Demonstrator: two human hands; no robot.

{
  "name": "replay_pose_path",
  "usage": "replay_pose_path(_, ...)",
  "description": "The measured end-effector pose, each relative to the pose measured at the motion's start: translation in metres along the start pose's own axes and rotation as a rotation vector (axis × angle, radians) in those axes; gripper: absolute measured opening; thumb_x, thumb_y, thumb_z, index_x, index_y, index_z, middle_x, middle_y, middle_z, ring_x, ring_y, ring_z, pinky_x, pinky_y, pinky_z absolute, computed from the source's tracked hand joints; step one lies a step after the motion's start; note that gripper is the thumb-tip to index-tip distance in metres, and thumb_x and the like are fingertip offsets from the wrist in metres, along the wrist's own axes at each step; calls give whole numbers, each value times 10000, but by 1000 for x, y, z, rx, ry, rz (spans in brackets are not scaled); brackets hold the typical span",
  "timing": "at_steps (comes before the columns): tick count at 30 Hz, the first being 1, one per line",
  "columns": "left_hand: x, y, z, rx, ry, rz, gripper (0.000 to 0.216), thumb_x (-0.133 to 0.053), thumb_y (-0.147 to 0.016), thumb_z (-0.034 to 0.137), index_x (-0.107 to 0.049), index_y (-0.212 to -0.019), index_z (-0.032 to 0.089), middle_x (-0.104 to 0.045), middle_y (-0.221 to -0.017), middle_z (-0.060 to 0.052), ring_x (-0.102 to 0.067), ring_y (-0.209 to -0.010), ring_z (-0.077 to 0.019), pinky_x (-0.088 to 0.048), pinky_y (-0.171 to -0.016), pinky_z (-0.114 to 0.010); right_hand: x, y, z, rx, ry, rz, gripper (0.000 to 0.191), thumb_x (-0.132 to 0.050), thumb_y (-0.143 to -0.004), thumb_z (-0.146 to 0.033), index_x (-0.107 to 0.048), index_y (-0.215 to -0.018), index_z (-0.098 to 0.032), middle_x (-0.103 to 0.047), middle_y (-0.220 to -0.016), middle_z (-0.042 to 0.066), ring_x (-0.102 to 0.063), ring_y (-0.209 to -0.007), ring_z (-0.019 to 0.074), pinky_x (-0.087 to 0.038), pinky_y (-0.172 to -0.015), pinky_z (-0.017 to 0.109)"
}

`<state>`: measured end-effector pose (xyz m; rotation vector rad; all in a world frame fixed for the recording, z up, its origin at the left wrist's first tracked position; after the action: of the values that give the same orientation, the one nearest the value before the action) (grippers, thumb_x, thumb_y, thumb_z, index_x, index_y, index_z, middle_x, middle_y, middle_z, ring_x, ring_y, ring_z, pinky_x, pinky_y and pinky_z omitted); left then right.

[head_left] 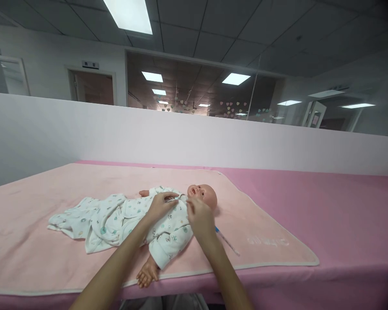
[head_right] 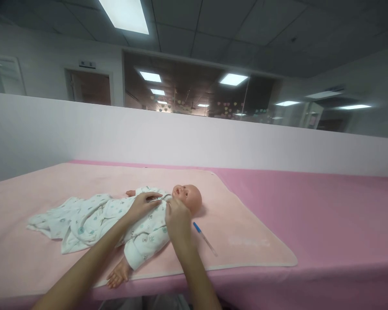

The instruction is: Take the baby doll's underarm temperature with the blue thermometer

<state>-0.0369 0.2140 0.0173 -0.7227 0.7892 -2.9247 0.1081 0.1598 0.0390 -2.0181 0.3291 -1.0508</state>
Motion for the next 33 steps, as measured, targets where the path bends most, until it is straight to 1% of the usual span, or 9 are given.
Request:
replay_pose_path(2,0,1,0,-24,31,13,267,-530,-683,262,-666,-901,189,-675,-894,-39,-597,-843,-213,-447,-781,-313,-32,-20,-9,22,94,-162,191,-397,-780,-145,-582,-790,-193,-625,-745,38,-554,-666,156,-349,-526,241)
replay_pose_path(3,1,1,-1,-30,40,25,271,-528,-686,254,-665,-909,188,-675,-902,-39,-597,-852,-214,-447,-787,-317,-45,-25,-10,28,127,-210,185,-400,-770,-138,-576,-801,-187,-626,-752,41,-553,-664,159,-336,-522,243)
replay_pose_path(6,3,1,-4,-19,56,63,269,-525,-701,268,-665,-916,185,-675,-916,-43,-597,-865,-216,-448,-795,-328,-65,-27,-5,41,145,-231,196,-392,-752,-123,-554,-846,-181,-618,-795,43,-545,-692,154,-329,-550,237)
replay_pose_path(10,5,1,-5,-1,75,90,278,-515,-729,346,-671,-886,178,-679,-892,-52,-601,-850,-217,-450,-780,-331,-65,-17,4,4,105,-134,219,-403,-710,-123,-541,-868,-185,-582,-812,35,-523,-710,146,-335,-583,232)
replay_pose_path(14,8,2,-4,1,62,115,311,-503,-736,392,-679,-854,164,-683,-853,-56,-603,-804,-218,-444,-748,-327,-62,-14,10,-41,65,-50,119,-413,-689,-143,-521,-732,-174,-539,-770,36,-495,-663,139,-336,-574,238)
replay_pose_path(17,8,2,-3,-1,51,94,335,-489,-742,417,-682,-841,161,-686,-815,-50,-601,-762,-212,-446,-703,-311,-59,-14,12,-37,-51,24,85,-409,-694,-146,-489,-703,-174,-503,-712,17,-474,-640,132,-341,-572,234)
replay_pose_path(21,7,2,-3,10,49,64,347,-481,-744,418,-679,-882,169,-687,-824,-39,-594,-793,-211,-445,-709,-294,-55,-13,10,7,-248,96,114,-379,-753,-164,-491,-732,-174,-497,-695,5,-455,-610,119,-350,-572,225)
replay_pose_path(28,4,3,1,-21,44,9,333,-461,-772,404,-681,-884,181,-685,-838,-24,-591,-816,-205,-439,-729,-287,-55,-12,12,-48,-366,97,137,-407,-789,-186,-538,-747,-179,-540,-710,9,-475,-628,118,-360,-603,225)
replay_pose_path(33,1,5,5,-75,-42,-8,307,-462,-775,386,-661,-896,186,-668,-875,-29,-574,-844,-199,-428,-766,-296,-57,-11,12,-59,-378,84,143,-414,-748,-149,-553,-729,-175,-548,-681,7,-473,-605,119,-354,-580,224)
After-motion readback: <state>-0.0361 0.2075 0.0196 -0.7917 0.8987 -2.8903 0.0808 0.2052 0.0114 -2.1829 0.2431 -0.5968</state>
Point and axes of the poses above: each hand's wrist, its own y-axis away from the middle knuckle, its own x-axis out of the back of the hand, z = x × y, the point moved 7 cm from there along -y, towards the middle knuckle
